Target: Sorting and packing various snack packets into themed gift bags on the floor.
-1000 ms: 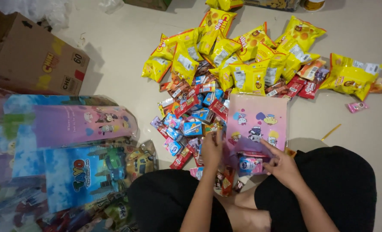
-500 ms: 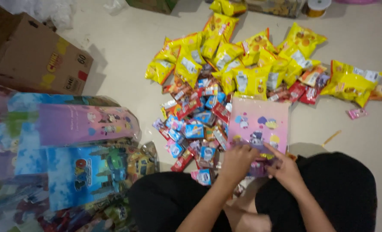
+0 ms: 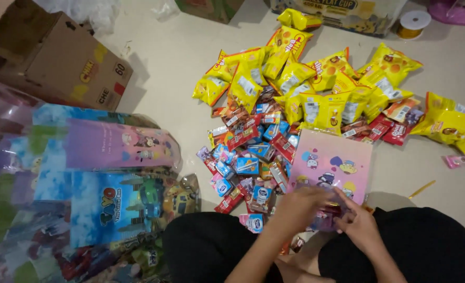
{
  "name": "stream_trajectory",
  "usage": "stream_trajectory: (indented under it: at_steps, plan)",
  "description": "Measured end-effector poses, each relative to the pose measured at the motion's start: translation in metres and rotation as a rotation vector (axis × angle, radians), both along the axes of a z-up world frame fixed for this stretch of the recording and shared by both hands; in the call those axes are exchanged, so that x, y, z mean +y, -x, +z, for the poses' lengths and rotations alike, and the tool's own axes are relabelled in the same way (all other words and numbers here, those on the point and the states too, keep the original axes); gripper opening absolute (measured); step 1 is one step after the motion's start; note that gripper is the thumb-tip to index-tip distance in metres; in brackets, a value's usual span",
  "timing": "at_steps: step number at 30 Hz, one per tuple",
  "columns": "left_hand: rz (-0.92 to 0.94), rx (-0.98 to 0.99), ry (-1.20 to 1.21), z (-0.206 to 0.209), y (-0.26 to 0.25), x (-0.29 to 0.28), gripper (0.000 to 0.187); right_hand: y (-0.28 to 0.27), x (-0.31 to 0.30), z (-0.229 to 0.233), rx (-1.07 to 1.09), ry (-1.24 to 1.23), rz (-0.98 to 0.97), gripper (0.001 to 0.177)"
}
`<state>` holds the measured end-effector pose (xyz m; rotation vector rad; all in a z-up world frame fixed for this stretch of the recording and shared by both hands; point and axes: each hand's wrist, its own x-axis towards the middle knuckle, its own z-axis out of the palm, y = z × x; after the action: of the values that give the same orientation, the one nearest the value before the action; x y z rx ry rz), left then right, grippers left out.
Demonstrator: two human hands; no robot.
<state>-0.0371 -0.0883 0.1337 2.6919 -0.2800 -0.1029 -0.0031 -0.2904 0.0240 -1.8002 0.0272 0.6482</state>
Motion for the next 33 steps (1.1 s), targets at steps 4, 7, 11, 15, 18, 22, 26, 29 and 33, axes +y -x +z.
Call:
stream_trajectory:
  at_steps: [4, 7, 11, 15, 18, 22, 26, 29, 33]
  plan:
    - [0.557, 0.092, 0.311, 0.003, 0.03, 0.082, 0.035, 0.003, 0.003, 0.02, 0.034, 0.022, -0.003, 0.086]
    - [0.718, 0.249, 0.073, -0.06, 0.047, 0.163, 0.041, 0.002, 0.002, 0.01, -0.006, -0.01, 0.007, 0.086]
    - [0.724, 0.038, -0.176, -0.162, 0.067, 0.193, 0.054, 0.005, 0.001, 0.012, -0.038, 0.016, 0.029, 0.087]
    - [0.787, 0.181, -0.386, -0.158, 0.057, 0.179, 0.058, 0.013, 0.001, 0.028, -0.062, 0.073, 0.094, 0.094]
    - [0.767, 0.14, -0.472, -0.156, 0.055, 0.177, 0.066, 0.016, 0.0, 0.037, -0.047, 0.12, 0.137, 0.099]
    - [0.718, 0.371, -0.586, -0.189, 0.056, 0.18, 0.085, 0.016, -0.001, 0.027, -0.059, 0.092, 0.135, 0.101]
    - [0.695, 0.125, -0.721, -0.202, 0.058, 0.172, 0.031, 0.016, 0.002, 0.037, -0.027, 0.122, 0.131, 0.098]
    - [0.643, 0.223, -0.807, -0.186, 0.048, 0.169, 0.021, 0.015, 0.003, 0.043, -0.023, 0.132, 0.127, 0.097]
    - [0.726, 0.234, -0.397, -0.128, 0.048, 0.163, 0.059, 0.016, 0.006, 0.054, 0.032, 0.104, 0.111, 0.094]
